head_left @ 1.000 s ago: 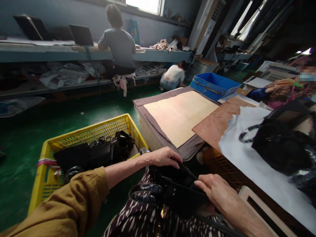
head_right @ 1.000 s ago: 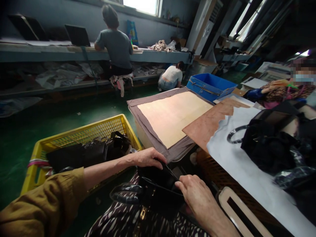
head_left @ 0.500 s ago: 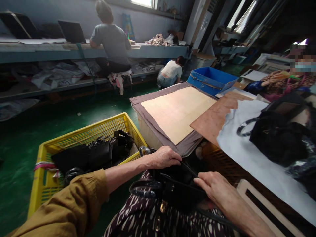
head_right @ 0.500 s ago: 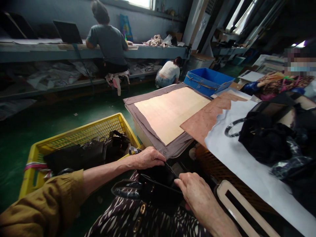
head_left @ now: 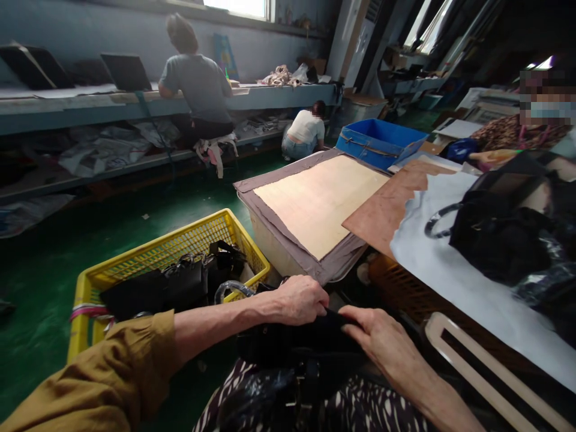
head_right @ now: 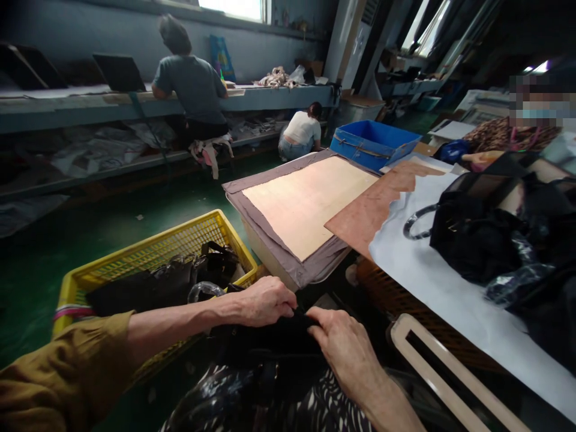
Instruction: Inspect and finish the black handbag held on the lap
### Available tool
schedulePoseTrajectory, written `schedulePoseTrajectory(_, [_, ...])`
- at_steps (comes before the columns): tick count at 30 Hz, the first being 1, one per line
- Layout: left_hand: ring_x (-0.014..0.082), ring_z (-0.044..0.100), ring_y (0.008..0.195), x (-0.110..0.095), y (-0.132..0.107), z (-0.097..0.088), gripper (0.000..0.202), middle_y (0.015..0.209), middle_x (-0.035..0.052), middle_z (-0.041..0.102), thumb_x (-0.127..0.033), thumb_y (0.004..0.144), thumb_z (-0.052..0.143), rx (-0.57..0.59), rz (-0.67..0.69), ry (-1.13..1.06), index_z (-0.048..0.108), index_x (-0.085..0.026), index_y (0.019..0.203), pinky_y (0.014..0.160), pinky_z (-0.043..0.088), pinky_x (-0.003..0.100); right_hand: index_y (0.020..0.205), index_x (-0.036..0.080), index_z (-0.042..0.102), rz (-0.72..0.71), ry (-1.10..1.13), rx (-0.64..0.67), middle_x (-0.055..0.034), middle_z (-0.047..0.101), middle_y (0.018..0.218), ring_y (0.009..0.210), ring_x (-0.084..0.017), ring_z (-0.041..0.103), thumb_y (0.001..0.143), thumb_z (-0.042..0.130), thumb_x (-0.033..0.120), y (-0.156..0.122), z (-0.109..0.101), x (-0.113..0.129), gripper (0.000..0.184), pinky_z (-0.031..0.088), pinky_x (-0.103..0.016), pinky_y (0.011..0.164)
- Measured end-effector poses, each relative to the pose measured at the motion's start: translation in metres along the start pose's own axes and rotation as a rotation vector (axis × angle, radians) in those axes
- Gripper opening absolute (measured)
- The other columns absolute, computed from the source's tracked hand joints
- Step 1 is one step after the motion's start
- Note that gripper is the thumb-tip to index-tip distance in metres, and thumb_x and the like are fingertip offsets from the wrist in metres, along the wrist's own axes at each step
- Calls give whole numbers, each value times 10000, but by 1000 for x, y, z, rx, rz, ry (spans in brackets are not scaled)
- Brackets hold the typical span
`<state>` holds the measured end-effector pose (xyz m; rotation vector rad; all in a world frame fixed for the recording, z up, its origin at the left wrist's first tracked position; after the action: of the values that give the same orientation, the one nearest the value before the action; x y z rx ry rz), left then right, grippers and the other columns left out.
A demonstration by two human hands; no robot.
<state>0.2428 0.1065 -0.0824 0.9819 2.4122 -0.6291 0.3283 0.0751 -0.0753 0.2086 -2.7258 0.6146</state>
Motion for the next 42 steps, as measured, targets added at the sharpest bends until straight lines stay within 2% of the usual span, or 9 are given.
schedulePoseTrajectory(4, [169, 598, 709, 0, -3, 7, 183, 721, 24, 666, -246, 767, 510, -25, -40, 2, 679, -225, 836, 590, 399, 220, 805, 281, 640, -49, 123, -8, 7, 687, 778, 772, -174, 608, 803, 456, 246, 2, 6, 13, 188, 350, -243, 622])
schedulePoseTrajectory(8, [155, 585, 665, -8, -4, 12, 178, 678, 22, 646, -208, 766, 489, -19, -16, -14, 665, -199, 788, 575, 395, 212, 764, 245, 639, -97, 96, -1, -13, 674, 731, 711, -167, 595, 824, 411, 243, 5, 13, 17, 236, 341, -247, 607])
schedulePoseTrajectory(12, [137, 576, 708, -10, -11, 8, 174, 774, 3, 650, -208, 784, 496, 12, 48, -98, 638, -205, 885, 612, 401, 199, 651, 224, 585, -120, 77, 24, 3, 627, 641, 659, -154, 566, 829, 407, 276, 6, 17, 17, 257, 313, -244, 574])
schedulePoseTrajectory(16, [146, 560, 795, 14, -29, -3, 396, 943, -7, 628, -281, 676, 661, 75, 14, -225, 565, -223, 1056, 642, 405, 191, 602, 221, 539, -79, 110, 57, 22, 599, 611, 659, -146, 549, 834, 402, 326, 4, 17, 12, 290, 306, -240, 577])
schedulePoseTrajectory(20, [125, 539, 747, 40, -46, -10, 380, 854, -37, 612, -289, 660, 685, 88, -63, -371, 591, -204, 1018, 618, 383, 178, 580, 214, 497, -80, 114, 86, 26, 565, 579, 608, -141, 520, 837, 386, 353, 5, 21, 13, 312, 300, -241, 554])
schedulePoseTrajectory(23, [113, 529, 720, 45, -48, -11, 335, 787, -46, 600, -294, 682, 673, 57, -48, -448, 615, -189, 995, 608, 370, 172, 575, 213, 478, -67, 109, 101, 21, 568, 587, 612, -146, 523, 835, 379, 357, 7, 23, 13, 313, 302, -241, 547])
schedulePoseTrajectory(27, [115, 534, 749, 50, -45, -7, 273, 815, -32, 622, -270, 712, 645, -4, -37, -511, 642, -176, 968, 647, 379, 166, 589, 222, 503, -48, 97, 104, 22, 587, 593, 614, -150, 531, 834, 377, 352, 7, 23, 12, 305, 310, -244, 560])
schedulePoseTrajectory(32, [104, 535, 710, 56, -41, -1, 209, 753, -28, 623, -270, 758, 584, -44, -57, -554, 677, -153, 904, 630, 377, 159, 590, 226, 512, -38, 82, 102, 23, 606, 615, 653, -159, 540, 833, 387, 359, 6, 22, 13, 304, 313, -248, 583])
schedulePoseTrajectory(42, [94, 534, 668, 64, -38, 9, 171, 690, -36, 624, -229, 749, 573, -11, -135, -505, 694, -144, 836, 595, 375, 151, 576, 221, 505, -39, 62, 109, 15, 593, 599, 638, -160, 539, 831, 386, 363, 5, 24, 17, 315, 314, -253, 573])
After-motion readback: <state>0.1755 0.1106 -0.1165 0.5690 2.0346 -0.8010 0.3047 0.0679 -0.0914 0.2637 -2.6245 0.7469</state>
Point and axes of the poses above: each hand's wrist, its own y-axis towards the middle knuckle, its own z-axis out of the palm, x = y × z, the point moved 10 cm from there along y, towards the middle knuckle
